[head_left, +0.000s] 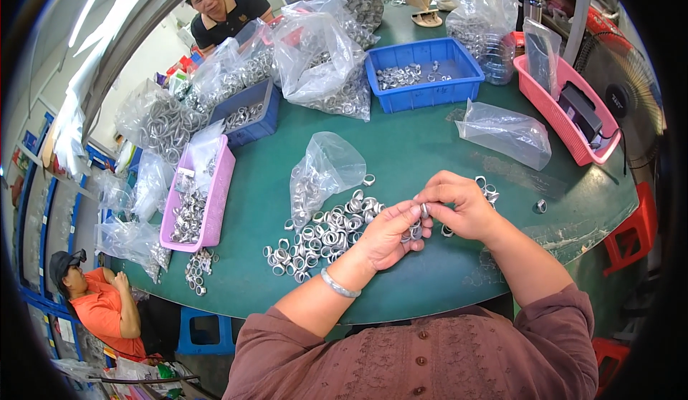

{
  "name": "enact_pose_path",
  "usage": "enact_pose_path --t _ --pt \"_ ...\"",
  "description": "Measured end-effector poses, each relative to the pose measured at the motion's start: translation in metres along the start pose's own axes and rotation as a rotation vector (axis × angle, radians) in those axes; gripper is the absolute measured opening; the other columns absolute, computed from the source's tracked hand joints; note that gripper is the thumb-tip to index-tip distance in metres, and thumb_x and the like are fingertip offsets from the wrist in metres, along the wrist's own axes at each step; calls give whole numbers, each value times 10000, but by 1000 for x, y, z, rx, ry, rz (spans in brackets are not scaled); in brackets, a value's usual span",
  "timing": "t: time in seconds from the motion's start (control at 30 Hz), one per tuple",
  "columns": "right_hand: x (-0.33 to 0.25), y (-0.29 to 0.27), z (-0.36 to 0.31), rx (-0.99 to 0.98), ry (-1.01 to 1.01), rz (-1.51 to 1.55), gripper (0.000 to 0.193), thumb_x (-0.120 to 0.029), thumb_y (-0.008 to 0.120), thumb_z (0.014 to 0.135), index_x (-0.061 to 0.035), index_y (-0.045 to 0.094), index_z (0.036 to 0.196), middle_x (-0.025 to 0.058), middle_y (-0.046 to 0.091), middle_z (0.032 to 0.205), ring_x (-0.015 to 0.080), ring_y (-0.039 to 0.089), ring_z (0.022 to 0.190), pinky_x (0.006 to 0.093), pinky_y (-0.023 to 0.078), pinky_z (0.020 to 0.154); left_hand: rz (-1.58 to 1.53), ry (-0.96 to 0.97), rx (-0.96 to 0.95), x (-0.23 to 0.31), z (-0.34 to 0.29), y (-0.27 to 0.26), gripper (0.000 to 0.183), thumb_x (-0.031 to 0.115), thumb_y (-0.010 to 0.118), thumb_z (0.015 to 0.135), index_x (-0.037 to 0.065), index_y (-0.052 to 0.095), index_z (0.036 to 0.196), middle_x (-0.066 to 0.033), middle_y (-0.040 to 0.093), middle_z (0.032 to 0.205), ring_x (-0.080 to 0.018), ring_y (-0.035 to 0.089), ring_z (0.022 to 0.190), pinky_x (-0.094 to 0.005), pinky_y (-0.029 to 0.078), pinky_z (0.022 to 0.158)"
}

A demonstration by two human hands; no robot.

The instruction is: The person sorts metal rings on a table by picking up and rotating individual rings by hand, then arranging them into groups across the surface.

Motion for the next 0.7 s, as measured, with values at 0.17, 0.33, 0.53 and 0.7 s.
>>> enact_pose_path --t 0.17,0.33,0.53,0.7 --pt "-1 2 0 5 4 -4 161 -7 640 805 -20 679 960 90 619 882 203 638 765 292 514 675 -12 28 -3 1 1 -6 156 247 552 950 112 609 1001 11 581 847 -111 552 771 -245 430 611" --pt "-16 -1 1 1 -79 -108 163 -1 687 751 -21 635 904 102 593 874 232 600 785 315 483 667 5 77 72 4 1 -11 169 242 555 949 107 606 1036 6 598 874 -108 557 778 -247 438 623" --pt "-19 -7 -4 111 -123 -230 131 -26 705 727 -44 634 836 73 561 818 253 569 749 346 465 639 -32 155 71 10 2 -6 273 213 542 951 91 569 1194 -13 628 974 -127 587 837 -273 467 670" --pt "-33 -4 0 116 -234 -387 159 -44 715 702 -63 652 847 65 563 810 253 567 736 352 463 629 -152 234 -72 24 2 -1 332 166 530 948 72 522 1266 -17 637 1017 -143 603 866 -284 468 692"
Point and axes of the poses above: each hand's wrist, its own z-axis towards the middle knuckle, its own y-axis out of the palm, x = y × z, the point moved 9 cm from there along z, towards the middle knuckle
